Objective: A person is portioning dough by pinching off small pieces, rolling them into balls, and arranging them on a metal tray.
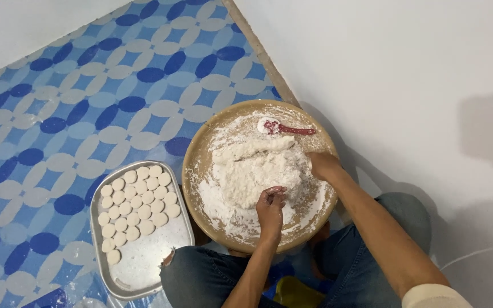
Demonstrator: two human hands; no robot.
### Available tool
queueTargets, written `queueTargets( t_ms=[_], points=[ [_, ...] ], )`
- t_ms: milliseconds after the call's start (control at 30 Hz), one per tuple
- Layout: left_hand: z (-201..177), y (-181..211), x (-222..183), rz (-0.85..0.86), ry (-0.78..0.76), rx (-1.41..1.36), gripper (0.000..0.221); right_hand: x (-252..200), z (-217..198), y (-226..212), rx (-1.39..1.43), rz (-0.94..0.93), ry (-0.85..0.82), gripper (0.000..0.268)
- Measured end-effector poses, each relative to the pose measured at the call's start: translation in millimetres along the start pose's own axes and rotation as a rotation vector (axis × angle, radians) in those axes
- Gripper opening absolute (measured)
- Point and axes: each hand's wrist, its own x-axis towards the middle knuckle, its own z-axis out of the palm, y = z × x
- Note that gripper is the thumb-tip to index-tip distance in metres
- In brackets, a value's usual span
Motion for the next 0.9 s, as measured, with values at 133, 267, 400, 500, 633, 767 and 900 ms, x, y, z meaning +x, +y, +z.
queueTargets(
  t_ms=[133, 267, 400, 500, 633, 767, 900],
  points=[
    [-6, -16, 12, 0.013, -0.022, 0.04, 0.017, -24, -10, -13, 0.062, -0.027, -0.01, 0.071],
    [-7, -21, 15, 0.029, -0.028, 0.046, 0.018, -38, -18, -23, 0.13, -0.094, -0.083, 0.076],
    [-7, -27, 18, 0.046, -0.06, 0.053, 0.017, -4, 3, 1, 0.112, -0.128, -0.017, 0.074],
    [-5, -19, 10, 0.035, -0.074, 0.047, 0.016, 22, 30, 25, 0.07, -0.121, 0.002, 0.07],
    [-5, -24, 13, 0.039, -0.091, 0.096, 0.016, 15, 27, 18, 0.038, -0.108, -0.027, 0.07],
    [-3, -25, 16, 0.05, -0.107, 0.112, 0.016, -7, 11, 2, -0.041, -0.112, 0.003, 0.066],
    [-6, -23, 20, 0.045, -0.123, 0.088, 0.024, 20, 15, 16, -0.039, -0.069, 0.047, 0.066]
  ],
)
